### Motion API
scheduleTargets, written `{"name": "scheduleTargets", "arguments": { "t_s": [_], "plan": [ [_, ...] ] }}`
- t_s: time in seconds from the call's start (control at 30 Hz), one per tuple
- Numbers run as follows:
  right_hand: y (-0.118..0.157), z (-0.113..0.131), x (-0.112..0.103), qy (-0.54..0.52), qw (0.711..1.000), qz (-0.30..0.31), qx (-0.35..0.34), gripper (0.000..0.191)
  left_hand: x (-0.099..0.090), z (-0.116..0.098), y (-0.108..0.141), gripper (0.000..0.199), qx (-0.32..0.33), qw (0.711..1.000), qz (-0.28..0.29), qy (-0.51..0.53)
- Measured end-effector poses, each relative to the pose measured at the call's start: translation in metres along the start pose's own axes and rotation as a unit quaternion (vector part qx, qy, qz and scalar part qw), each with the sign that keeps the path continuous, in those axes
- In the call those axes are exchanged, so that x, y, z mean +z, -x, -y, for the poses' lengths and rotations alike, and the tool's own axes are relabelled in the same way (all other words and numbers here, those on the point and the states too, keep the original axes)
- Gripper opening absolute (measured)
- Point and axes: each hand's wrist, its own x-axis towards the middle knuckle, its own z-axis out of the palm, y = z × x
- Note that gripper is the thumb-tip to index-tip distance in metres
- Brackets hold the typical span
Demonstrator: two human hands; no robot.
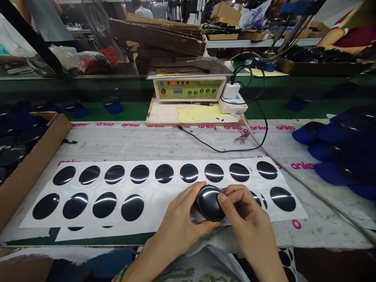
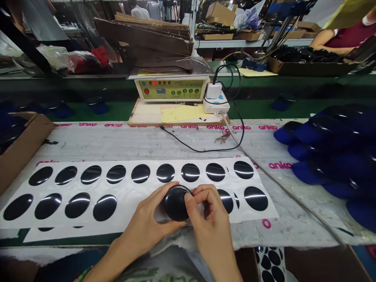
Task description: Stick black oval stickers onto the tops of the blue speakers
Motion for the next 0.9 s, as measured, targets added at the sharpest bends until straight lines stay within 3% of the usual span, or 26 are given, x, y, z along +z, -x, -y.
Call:
{"name": "scheduleTargets", "arguments": {
  "t_s": [0.7,0.9],
  "plan": [
    [0.0000,-0.0013,0.0050,0.022,0.999,0.010,-0.046,0.024,0.0016,0.0027,0.0021,0.066,0.023,1.000,-0.009,-0.003],
    [0.0000,-0.0010,0.0033,0.081,0.993,0.026,-0.078,0.026,0.0003,0.0035,0.0016,0.068,0.040,0.999,-0.017,-0.001]
  ]
}}
